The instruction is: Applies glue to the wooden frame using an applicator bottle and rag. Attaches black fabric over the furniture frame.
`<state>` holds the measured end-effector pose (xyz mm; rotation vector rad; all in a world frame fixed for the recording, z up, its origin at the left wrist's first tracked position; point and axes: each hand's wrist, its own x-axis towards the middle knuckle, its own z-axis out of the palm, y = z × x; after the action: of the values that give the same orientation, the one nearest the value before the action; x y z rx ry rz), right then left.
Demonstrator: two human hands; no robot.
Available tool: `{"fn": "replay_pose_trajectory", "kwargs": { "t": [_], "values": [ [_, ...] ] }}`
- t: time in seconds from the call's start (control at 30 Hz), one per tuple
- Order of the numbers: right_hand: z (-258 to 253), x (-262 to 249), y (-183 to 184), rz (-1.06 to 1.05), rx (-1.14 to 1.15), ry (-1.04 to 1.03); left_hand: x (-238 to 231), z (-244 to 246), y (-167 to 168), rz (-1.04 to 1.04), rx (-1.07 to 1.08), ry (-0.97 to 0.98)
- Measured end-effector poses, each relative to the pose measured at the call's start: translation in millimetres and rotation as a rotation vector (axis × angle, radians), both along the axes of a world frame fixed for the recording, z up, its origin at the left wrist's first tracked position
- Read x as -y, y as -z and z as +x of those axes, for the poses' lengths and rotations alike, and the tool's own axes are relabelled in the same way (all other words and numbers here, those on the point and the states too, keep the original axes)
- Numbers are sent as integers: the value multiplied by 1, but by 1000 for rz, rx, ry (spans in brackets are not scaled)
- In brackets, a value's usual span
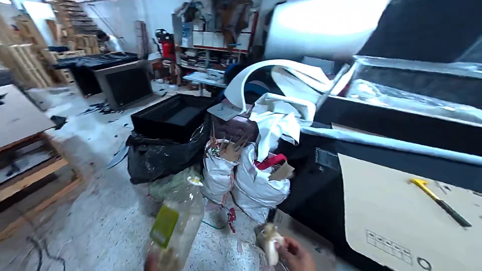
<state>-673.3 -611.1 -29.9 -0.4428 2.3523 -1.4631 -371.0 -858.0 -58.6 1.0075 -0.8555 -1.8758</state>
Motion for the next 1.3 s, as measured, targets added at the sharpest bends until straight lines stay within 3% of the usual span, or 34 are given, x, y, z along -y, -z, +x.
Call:
{"fn": "replay_pose_trajectory", "kwargs": {
  "t": [0.17,0.4,0.5,0.63,0.8,0.93,1.0,1.07,1.17,1.3],
  "values": [
    [-114,49,17,-43,127,149,108,-236,32,136,204,14],
    [-319,217,119,23,212,127,252,-573,97,137,260,-98],
    [-397,292,182,10,305,66,304,-664,151,186,313,-137],
    [-490,379,281,72,291,27,334,-693,247,86,459,-98],
    [-598,487,312,-189,242,61,419,-746,299,-283,529,104],
    [-639,557,369,-212,422,-47,464,-807,359,-298,654,451],
    [-638,574,388,-207,441,-103,453,-819,378,-269,632,426],
    [-630,565,386,-154,396,-189,424,-803,381,-261,592,308],
    [-632,535,371,-109,413,-268,384,-771,356,-211,588,248],
    [-640,512,353,33,575,-381,361,-745,322,-233,755,344]
  ]
}}
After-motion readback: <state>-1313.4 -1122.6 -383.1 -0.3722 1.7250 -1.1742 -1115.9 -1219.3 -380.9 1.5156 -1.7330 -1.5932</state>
